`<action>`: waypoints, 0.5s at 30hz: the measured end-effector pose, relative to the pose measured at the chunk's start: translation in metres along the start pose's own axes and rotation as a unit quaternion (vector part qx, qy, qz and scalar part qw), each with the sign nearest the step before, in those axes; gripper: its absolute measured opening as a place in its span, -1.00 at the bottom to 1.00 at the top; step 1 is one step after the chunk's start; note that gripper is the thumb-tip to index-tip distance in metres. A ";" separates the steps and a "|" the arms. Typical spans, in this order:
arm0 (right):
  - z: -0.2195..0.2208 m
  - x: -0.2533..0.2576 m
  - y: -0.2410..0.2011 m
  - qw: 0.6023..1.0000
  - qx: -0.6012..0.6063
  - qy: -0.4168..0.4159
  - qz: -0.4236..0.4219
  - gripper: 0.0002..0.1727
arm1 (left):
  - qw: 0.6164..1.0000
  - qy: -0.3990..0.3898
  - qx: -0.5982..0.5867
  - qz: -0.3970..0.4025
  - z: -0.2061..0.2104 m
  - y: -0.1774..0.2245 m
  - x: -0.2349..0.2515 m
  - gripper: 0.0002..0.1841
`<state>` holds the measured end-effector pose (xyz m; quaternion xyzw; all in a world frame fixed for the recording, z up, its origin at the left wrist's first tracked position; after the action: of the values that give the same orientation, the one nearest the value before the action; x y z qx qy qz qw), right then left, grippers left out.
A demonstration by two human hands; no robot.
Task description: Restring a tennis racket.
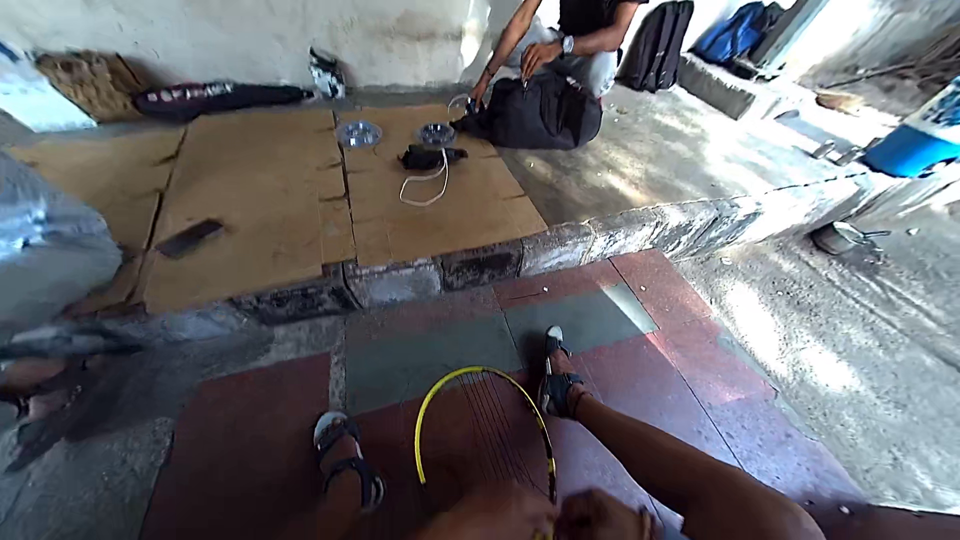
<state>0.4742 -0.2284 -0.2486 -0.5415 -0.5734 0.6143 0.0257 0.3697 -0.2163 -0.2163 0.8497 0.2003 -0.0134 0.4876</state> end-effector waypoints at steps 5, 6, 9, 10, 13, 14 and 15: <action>-0.033 0.052 0.027 0.991 -0.088 0.021 0.099 -0.71 | 0.998 0.044 0.010 -0.049 -0.023 -0.051 0.041 -0.72; -0.033 0.058 0.030 0.989 -0.099 0.027 0.103 -0.71 | 0.997 0.045 0.020 -0.051 -0.019 -0.058 0.048 -0.74; -0.029 0.067 0.042 0.986 -0.116 0.050 0.108 -0.69 | 0.998 0.034 0.040 -0.038 -0.005 -0.066 0.060 -0.79; -0.030 0.066 0.047 0.985 -0.114 0.064 0.114 -0.69 | 0.997 0.034 0.038 -0.051 -0.002 -0.069 0.060 -0.78; -0.051 0.052 0.062 0.975 -0.109 0.114 0.157 -0.64 | 0.993 0.042 0.023 -0.108 0.006 -0.086 0.058 -0.68; -0.060 0.046 0.070 0.970 -0.101 0.132 0.176 -0.61 | 0.991 0.043 0.023 -0.122 0.012 -0.090 0.058 -0.67; -0.067 0.042 0.079 0.966 -0.092 0.142 0.197 -0.59 | 0.990 0.042 0.027 -0.132 0.018 -0.093 0.059 -0.66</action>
<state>0.5500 -0.1823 -0.3165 -0.7255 -0.5002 0.4683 -0.0642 0.3937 -0.1707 -0.3151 0.8281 0.3308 -0.0478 0.4500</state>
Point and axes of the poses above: each hand's wrist, its own x-axis towards the middle knuckle, its own z-axis out of the palm, y = z × x, the point moved 10 cm from there along x, towards the middle knuckle, and after that the axes turned 6 degrees about z, right-handed, at the moved point
